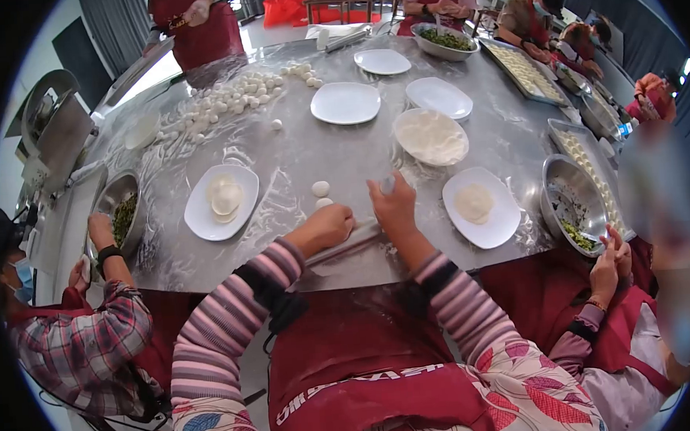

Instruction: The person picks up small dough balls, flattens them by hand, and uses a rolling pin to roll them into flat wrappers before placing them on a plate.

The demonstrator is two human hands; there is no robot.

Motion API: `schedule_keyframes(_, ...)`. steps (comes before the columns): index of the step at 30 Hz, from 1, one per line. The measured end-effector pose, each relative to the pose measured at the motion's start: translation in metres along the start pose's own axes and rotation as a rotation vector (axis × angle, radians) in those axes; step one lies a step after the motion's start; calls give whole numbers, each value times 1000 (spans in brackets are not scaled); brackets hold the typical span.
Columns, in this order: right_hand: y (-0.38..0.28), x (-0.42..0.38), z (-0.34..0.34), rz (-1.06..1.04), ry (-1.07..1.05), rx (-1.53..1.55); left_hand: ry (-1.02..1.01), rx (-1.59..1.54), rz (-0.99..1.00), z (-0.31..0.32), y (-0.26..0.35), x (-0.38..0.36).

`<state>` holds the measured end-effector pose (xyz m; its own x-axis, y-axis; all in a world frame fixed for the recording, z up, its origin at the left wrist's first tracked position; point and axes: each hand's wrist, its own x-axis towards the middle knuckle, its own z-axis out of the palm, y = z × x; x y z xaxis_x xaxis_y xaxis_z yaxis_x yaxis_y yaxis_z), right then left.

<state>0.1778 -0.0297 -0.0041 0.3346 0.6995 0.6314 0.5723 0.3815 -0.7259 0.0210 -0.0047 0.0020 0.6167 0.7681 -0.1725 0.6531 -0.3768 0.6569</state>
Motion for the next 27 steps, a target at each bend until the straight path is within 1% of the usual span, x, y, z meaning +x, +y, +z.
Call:
schedule_keyframes(2, -4, 4, 6, -11, -31, -13, 56, 33, 4, 1, -11, 4)
schedule_keyframes(4, -7, -10, -4, 18, 49, -13, -38, 96, 56, -8, -14, -3)
schedule_keyframes(5, 0, -22, -15, 33, -3, 14, -25, 83, 53, -9, -16, -8)
schedule_keyframes(6, -16, -35, -32, 147, -32, 23, -18, -44, -5, -7, -18, -16)
schedule_keyframes(7, -22, -48, -43, 114, -24, 19, -15, -167, -62, -7, -19, -22)
schedule_keyframes(8, -21, -50, -42, 114, -29, 20, -13, -170, -66, -8, -18, -25)
schedule_keyframes(10, -23, -55, -44, 192, -13, 41, -94, -159, -77, -5, -13, -29)
schedule_keyframes(11, -18, -43, -35, 128, -5, 40, -110, -156, -79, -3, -10, -26)
schedule_keyframes(13, -4, -18, -8, 83, 9, 19, 15, -34, -78, -7, 1, -15)
schedule_keyframes(14, -3, -9, 1, 87, 22, 22, 10, -22, -74, -6, 1, -8)
schedule_keyframes(16, -3, 3, 9, 34, -19, 9, 54, -70, -12, -5, 1, 4)
schedule_keyframes(17, -5, -1, 6, 34, 14, -8, 62, -71, -7, -5, -3, 5)
schedule_keyframes(19, -4, -20, -9, 72, 19, 5, -78, -27, 28, -11, -3, -4)
schedule_keyframes(20, -18, -30, -25, 104, 1, 42, -74, -41, 21, -10, -6, -8)
schedule_keyframes(21, -22, -45, -37, 164, -5, 49, -55, -122, -39, -9, -8, -11)
schedule_keyframes(22, -20, -58, -43, 167, -13, 48, -35, -198, -99, -10, -10, -13)
schedule_keyframes(24, -16, -71, -48, 279, -29, 191, -51, -187, -79, -10, -12, -20)
schedule_keyframes(26, -16, -47, -32, 132, 15, 102, -87, -170, -62, -5, -11, -23)
schedule_keyframes(27, -16, -31, -22, 73, 25, 56, -23, -128, -44, -2, -8, -20)
